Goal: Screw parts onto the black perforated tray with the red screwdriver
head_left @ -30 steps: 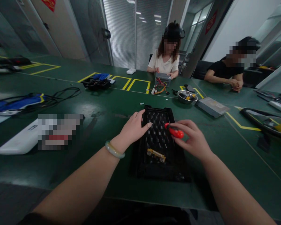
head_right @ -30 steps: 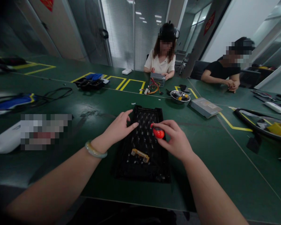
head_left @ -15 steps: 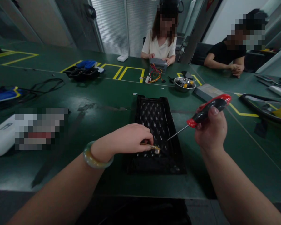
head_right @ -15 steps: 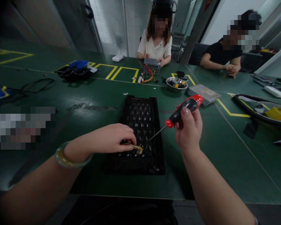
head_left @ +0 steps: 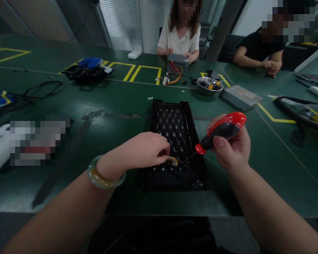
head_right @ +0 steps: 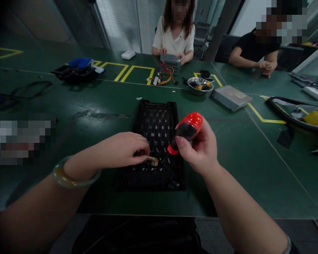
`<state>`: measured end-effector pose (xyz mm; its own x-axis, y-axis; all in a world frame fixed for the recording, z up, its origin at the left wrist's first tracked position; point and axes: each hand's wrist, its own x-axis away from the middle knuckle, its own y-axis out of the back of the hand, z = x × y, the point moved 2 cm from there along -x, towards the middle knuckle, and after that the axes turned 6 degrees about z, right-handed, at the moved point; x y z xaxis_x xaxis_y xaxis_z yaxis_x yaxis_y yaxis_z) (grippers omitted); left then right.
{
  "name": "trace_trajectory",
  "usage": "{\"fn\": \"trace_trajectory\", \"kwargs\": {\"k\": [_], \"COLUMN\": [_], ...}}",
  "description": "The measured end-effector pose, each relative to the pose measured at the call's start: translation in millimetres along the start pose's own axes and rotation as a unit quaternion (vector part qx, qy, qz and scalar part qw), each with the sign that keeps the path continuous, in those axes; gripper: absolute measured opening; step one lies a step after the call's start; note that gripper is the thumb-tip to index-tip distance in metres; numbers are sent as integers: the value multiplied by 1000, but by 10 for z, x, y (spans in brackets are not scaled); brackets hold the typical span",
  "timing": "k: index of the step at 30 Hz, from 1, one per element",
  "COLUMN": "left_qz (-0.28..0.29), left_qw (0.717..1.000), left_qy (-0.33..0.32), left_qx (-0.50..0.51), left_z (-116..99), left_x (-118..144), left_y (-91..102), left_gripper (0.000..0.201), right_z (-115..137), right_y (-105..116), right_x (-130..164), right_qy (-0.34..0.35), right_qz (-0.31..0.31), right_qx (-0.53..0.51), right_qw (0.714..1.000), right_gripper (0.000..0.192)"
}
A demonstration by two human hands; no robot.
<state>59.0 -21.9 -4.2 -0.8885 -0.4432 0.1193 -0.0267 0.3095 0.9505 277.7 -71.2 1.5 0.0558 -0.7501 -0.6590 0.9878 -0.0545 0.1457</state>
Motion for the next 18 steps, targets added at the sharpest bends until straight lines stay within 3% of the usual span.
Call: {"fn": "trace_trajectory", "kwargs": {"k": [8, 12, 18], "left_qz": [-11, 20, 53], "left_qw": [998, 994, 994], "left_qy": [36, 16, 7], "left_qx": [59, 110, 99], "left_z": [-46, -202, -448], "left_x": [80, 165, 221], "left_y": [109, 135, 73], "left_gripper": [9, 4, 6], "right_z": [-9, -64, -71], "right_y": [19, 32, 24], "right_x": [-22, -23, -34], "right_qy": [18, 2, 13], "right_qz": [-13, -33, -36], "right_qx": [22, 33, 51], "right_qw": [1000, 999, 998], "right_gripper": [21, 23, 23]}}
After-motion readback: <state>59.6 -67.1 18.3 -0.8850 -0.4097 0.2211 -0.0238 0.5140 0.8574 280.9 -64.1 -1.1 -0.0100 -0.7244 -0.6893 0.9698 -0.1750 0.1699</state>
